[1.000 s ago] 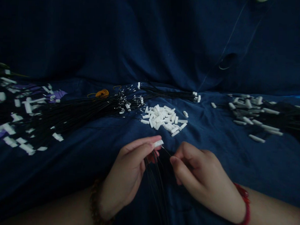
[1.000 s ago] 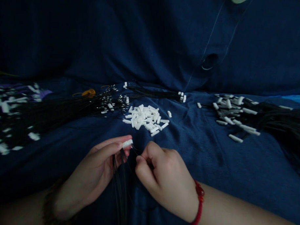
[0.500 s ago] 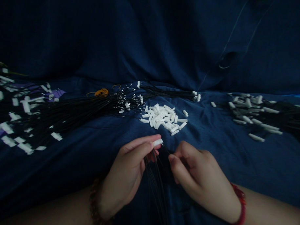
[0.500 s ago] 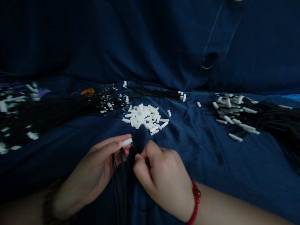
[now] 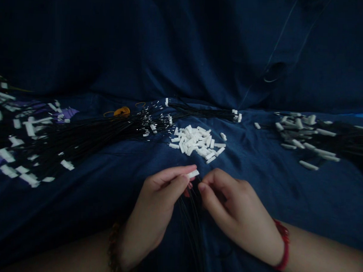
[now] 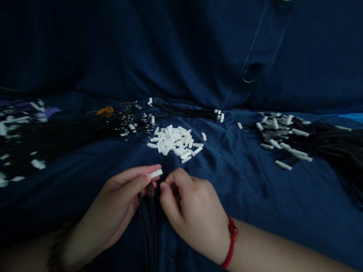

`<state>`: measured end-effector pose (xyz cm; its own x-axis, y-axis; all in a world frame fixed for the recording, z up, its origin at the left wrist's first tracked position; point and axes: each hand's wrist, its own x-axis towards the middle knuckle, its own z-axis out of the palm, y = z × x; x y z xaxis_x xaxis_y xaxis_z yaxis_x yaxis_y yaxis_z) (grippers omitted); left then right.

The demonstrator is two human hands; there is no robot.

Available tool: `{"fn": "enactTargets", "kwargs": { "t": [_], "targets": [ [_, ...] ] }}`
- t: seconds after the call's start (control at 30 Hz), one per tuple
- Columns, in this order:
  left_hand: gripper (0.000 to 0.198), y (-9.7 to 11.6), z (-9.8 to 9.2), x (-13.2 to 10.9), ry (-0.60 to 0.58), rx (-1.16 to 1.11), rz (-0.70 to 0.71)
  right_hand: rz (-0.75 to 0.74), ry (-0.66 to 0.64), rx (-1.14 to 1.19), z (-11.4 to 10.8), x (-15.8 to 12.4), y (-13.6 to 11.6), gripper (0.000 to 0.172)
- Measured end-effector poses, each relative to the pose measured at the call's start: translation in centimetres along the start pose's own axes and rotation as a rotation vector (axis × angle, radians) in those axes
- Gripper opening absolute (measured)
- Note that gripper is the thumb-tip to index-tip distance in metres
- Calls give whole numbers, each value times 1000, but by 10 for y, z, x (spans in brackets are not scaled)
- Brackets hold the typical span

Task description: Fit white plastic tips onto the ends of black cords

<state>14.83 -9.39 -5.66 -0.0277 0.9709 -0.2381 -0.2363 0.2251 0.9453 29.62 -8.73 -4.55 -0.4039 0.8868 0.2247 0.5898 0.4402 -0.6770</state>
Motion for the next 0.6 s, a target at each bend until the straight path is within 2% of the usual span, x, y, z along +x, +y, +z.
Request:
{"fn": "enactTargets", "kwargs": {
  "t": [0.3,0.6],
  "targets": [
    [20,2,0,2,-53,45,-42,26,-1,2,3,-1,3,20],
    [21,0,-1,2,-90,108,-3,-1,35,28,2,0,3,20]
  ]
}}
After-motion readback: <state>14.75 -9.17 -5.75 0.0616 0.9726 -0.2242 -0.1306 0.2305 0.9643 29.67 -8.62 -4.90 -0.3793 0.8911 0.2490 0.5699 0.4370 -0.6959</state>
